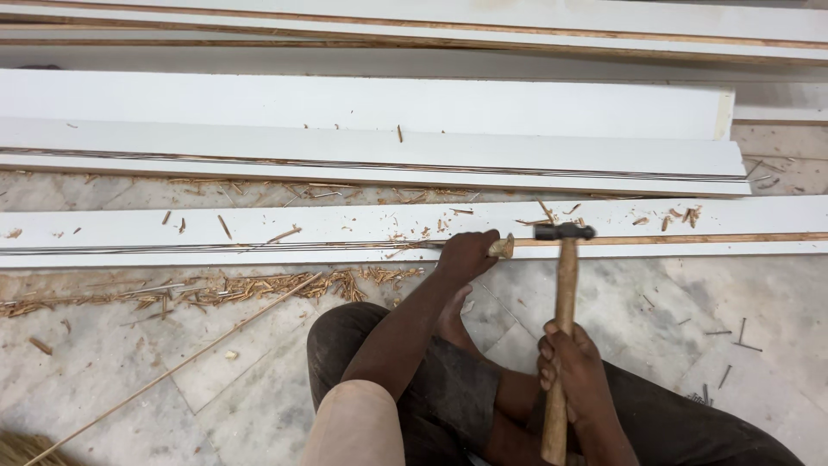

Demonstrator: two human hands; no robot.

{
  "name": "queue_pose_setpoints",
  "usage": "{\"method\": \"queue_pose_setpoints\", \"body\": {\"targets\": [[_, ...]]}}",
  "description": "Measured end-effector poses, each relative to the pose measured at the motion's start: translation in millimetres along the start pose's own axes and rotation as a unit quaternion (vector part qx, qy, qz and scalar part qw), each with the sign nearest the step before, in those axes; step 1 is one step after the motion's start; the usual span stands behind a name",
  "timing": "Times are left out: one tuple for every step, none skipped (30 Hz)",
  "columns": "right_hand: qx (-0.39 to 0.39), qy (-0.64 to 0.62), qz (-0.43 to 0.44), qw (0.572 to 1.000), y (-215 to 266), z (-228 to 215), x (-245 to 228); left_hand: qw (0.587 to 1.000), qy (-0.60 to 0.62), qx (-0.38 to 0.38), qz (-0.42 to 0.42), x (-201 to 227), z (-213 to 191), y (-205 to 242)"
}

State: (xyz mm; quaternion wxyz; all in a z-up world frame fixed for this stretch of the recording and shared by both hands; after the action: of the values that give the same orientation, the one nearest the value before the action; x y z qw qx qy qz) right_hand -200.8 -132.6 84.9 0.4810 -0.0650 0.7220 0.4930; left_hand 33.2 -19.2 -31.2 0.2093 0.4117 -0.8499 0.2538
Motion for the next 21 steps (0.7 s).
{"method": "queue_pose_setpoints", "body": {"targets": [[0.009, -0.023, -0.011, 1.0, -0.2, -2.5, -1.5, 1.0, 0.006, 0.017, 0.018, 3.7, -0.4, 2.5], [0.032, -0.026, -0.008, 0.999, -0.9, -6.7, -0.4, 0.999, 0.012, 0.034, 0.036, 7.3, -1.6, 4.9], [0.054, -0.03, -0.004, 0.998, -2.1, -9.7, 1.6, 0.997, 0.017, 0.05, 0.053, 10.4, -4.7, 6.4], [0.076, -0.034, 0.0, 0.997, -3.6, -12.7, 3.8, 0.995, 0.044, 0.075, 0.044, 11.7, -9.2, 3.3], [0.079, -0.037, -0.001, 0.996, -3.9, -14.7, 6.6, 0.992, 0.072, 0.095, 0.033, 14.2, -13.0, 0.5], [0.082, -0.04, -0.003, 0.996, -4.9, -16.3, 8.8, 0.988, 0.1, 0.116, 0.022, 16.5, -17.5, -1.6], [0.084, -0.04, -0.007, 0.996, -5.8, -18.3, 10.4, 0.987, 0.114, 0.111, 0.006, 18.8, -19.0, -3.8], [0.087, -0.033, 0.004, 0.996, -3.4, -18.9, 16.1, 0.986, 0.128, 0.106, -0.011, 20.4, -20.8, -5.1], [0.088, -0.021, 0.011, 0.996, -2.3, -18.8, 17.5, 0.984, 0.142, 0.107, -0.028, 21.4, -23.4, -8.4], [0.089, -0.01, 0.018, 0.996, -1.2, -18.3, 17.7, 0.985, 0.129, 0.108, -0.026, 24.6, -25.0, -10.4], [0.083, -0.011, 0.013, 0.996, -0.5, -15.9, 17.0, 0.988, 0.113, 0.106, -0.022, 26.6, -26.4, -12.4], [0.077, -0.011, 0.009, 0.997, -0.3, -14.2, 15.4, 0.99, 0.098, 0.104, -0.019, 27.2, -28.2, -14.6], [0.073, -0.011, 0.008, 0.997, 1.4, -14.4, 15.8, 0.988, 0.108, 0.107, -0.037, 26.3, -29.3, -13.4], [0.071, -0.006, 0.004, 0.997, 1.9, -14.5, 14.6, 0.985, 0.118, 0.111, -0.055, 25.8, -30.0, -13.9], [0.068, -0.004, -0.001, 0.998, 1.3, -12.5, 12.3, 0.983, 0.126, 0.115, -0.071, 23.7, -32.7, -16.2], [0.064, -0.001, -0.006, 0.998, 0.2, -10.7, 9.3, 0.98, 0.133, 0.128, -0.075, 22.8, -35.9, -18.6], [0.063, -0.001, -0.011, 0.998, -0.4, -10.3, 6.5, 0.977, 0.141, 0.139, -0.079, 22.7, -37.4, -18.8], [0.061, 0.0, -0.016, 0.998, -1.8, -10.5, 2.7, 0.974, 0.148, 0.149, -0.084, 22.3, -38.6, -18.9], [0.058, 0.0, -0.023, 0.998, -3.8, -9.8, -1.7, 0.976, 0.141, 0.145, -0.086, 21.7, -38.8, -20.5], [0.055, -0.008, -0.032, 0.998, -5.1, -10.2, -6.8, 0.977, 0.133, 0.141, -0.088, 21.3, -38.7, -21.9], [0.052, -0.015, -0.039, 0.998, -5.8, -11.7, -12.2, 0.979, 0.125, 0.137, -0.09, 20.3, -38.4, -22.2]]}}
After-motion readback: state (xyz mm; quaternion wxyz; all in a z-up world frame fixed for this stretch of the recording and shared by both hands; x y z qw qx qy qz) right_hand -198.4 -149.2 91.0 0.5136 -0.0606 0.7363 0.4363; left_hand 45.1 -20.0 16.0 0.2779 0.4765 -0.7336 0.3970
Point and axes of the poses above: each hand's wrist, its own y-axis away from the middle knuckle, its own z-axis out of the palm, x = y × z, the point moved 5 cm from there along -y, towards the middle knuckle, and after that the axes turned 11 degrees about x, right-handed, at the moved point
